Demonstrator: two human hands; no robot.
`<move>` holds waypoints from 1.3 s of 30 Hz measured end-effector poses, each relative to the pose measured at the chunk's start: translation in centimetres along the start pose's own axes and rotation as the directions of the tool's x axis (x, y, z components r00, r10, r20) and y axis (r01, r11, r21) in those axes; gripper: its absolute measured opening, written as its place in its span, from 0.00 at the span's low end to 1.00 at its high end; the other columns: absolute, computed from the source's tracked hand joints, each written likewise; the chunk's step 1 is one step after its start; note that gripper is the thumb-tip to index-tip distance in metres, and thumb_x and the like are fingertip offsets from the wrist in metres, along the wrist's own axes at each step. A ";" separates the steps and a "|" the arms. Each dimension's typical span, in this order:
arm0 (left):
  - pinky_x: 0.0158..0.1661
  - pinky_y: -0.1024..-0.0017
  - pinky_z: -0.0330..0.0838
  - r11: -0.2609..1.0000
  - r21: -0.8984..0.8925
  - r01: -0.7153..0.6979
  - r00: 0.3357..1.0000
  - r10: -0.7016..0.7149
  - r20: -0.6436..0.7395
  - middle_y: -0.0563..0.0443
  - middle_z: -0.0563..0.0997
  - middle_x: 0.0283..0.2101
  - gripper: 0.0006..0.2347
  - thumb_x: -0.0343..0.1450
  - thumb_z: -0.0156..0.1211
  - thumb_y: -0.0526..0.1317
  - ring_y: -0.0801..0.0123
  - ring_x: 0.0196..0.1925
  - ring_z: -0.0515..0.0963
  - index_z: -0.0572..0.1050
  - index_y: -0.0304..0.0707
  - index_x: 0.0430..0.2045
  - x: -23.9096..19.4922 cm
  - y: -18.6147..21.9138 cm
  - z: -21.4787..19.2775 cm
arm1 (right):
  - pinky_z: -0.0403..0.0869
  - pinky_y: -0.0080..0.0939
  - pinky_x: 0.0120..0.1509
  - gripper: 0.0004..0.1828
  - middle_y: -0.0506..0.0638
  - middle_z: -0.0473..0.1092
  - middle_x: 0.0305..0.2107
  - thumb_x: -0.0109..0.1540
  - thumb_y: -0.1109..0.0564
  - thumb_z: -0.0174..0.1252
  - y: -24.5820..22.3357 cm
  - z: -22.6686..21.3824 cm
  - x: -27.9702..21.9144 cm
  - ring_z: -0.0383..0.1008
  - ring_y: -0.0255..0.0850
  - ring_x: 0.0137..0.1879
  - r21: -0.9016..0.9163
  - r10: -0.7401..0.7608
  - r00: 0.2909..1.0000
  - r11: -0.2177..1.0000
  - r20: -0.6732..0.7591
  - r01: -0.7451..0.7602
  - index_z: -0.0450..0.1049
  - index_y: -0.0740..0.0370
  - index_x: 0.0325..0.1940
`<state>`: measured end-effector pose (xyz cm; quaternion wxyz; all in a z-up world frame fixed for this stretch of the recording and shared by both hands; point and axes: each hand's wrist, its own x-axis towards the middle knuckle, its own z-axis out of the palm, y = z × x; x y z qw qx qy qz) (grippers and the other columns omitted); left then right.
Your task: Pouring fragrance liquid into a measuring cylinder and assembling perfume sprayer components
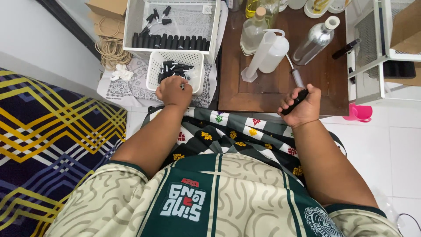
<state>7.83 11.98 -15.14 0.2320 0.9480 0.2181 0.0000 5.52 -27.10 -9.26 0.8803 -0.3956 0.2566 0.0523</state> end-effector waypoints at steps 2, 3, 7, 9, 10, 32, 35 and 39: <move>0.69 0.47 0.39 1.000 0.005 -0.007 1.000 0.007 0.004 0.68 0.70 0.53 0.07 0.70 0.50 0.49 0.68 0.71 0.57 0.76 0.64 0.36 0.1 0.1 -0.2 | 0.65 0.47 0.25 0.29 0.49 0.50 0.09 0.53 0.28 0.53 -0.2 0.3 -0.2 0.57 0.46 0.16 0.020 0.003 1.000 1.000 -0.004 -0.003 0.65 0.55 0.17; 0.69 0.47 0.39 1.000 0.009 -0.015 1.000 0.015 0.008 0.66 0.70 0.52 0.07 0.69 0.50 0.49 0.67 0.70 0.57 0.76 0.64 0.36 0.1 0.1 -0.2 | 0.66 0.47 0.25 0.31 0.50 0.50 0.08 0.54 0.27 0.52 -0.3 0.5 -0.4 0.58 0.46 0.16 0.039 0.005 1.000 0.999 -0.008 -0.005 0.65 0.55 0.17; 0.68 0.45 0.41 0.999 0.028 -0.022 1.000 0.021 0.013 0.62 0.71 0.52 0.08 0.70 0.51 0.49 0.63 0.69 0.59 0.76 0.62 0.37 -0.1 0.6 -1.0 | 0.67 0.47 0.25 0.28 0.48 0.51 0.09 0.54 0.29 0.54 -0.2 -0.6 0.6 0.59 0.45 0.16 0.010 0.001 1.000 1.000 0.019 -0.001 0.66 0.54 0.17; 0.68 0.46 0.44 0.993 0.116 -0.007 0.996 -0.004 0.092 0.59 0.75 0.51 0.11 0.72 0.47 0.50 0.62 0.68 0.63 0.78 0.58 0.39 -0.3 1.2 -1.8 | 0.66 0.46 0.27 0.31 0.49 0.52 0.10 0.54 0.26 0.52 -0.6 -0.1 0.1 0.60 0.46 0.17 0.005 -0.038 0.999 0.999 -0.011 0.038 0.66 0.54 0.18; 0.68 0.46 0.44 0.993 0.117 -0.009 0.996 -0.002 0.092 0.59 0.75 0.51 0.11 0.72 0.47 0.50 0.62 0.68 0.63 0.78 0.58 0.39 -0.4 1.6 -2.6 | 0.66 0.46 0.27 0.31 0.49 0.52 0.10 0.54 0.26 0.52 -0.4 -0.4 0.4 0.60 0.46 0.17 0.007 -0.039 0.999 0.999 -0.011 0.039 0.66 0.54 0.18; 0.59 0.57 0.72 0.842 0.399 -0.364 0.782 0.043 0.622 0.39 0.82 0.55 0.25 0.65 0.53 0.51 0.49 0.60 0.79 0.80 0.33 0.51 4.0 5.3 -5.4 | 0.66 0.50 0.31 0.31 0.50 0.54 0.12 0.58 0.26 0.49 -1.5 -2.2 2.2 0.60 0.47 0.20 0.014 -0.007 0.990 1.000 -0.140 0.009 0.66 0.54 0.19; 0.61 0.57 0.70 0.888 0.337 -0.313 0.812 0.066 0.580 0.39 0.81 0.56 0.25 0.68 0.52 0.52 0.48 0.61 0.77 0.80 0.34 0.52 4.6 4.6 -4.9 | 0.67 0.51 0.33 0.34 0.51 0.57 0.14 0.55 0.21 0.48 -1.8 -1.7 1.6 0.62 0.47 0.22 0.021 0.055 0.993 0.998 -0.106 -0.053 0.67 0.54 0.22; 0.58 0.58 0.73 0.977 0.162 -0.138 0.917 0.064 0.393 0.49 0.85 0.46 0.17 0.67 0.55 0.56 0.51 0.56 0.81 0.83 0.55 0.43 4.8 4.5 -5.4 | 0.75 0.58 0.42 0.30 0.51 0.74 0.30 0.55 0.24 0.50 -0.9 -4.5 3.4 0.77 0.51 0.37 0.046 0.163 0.973 0.984 0.161 -0.172 0.76 0.50 0.38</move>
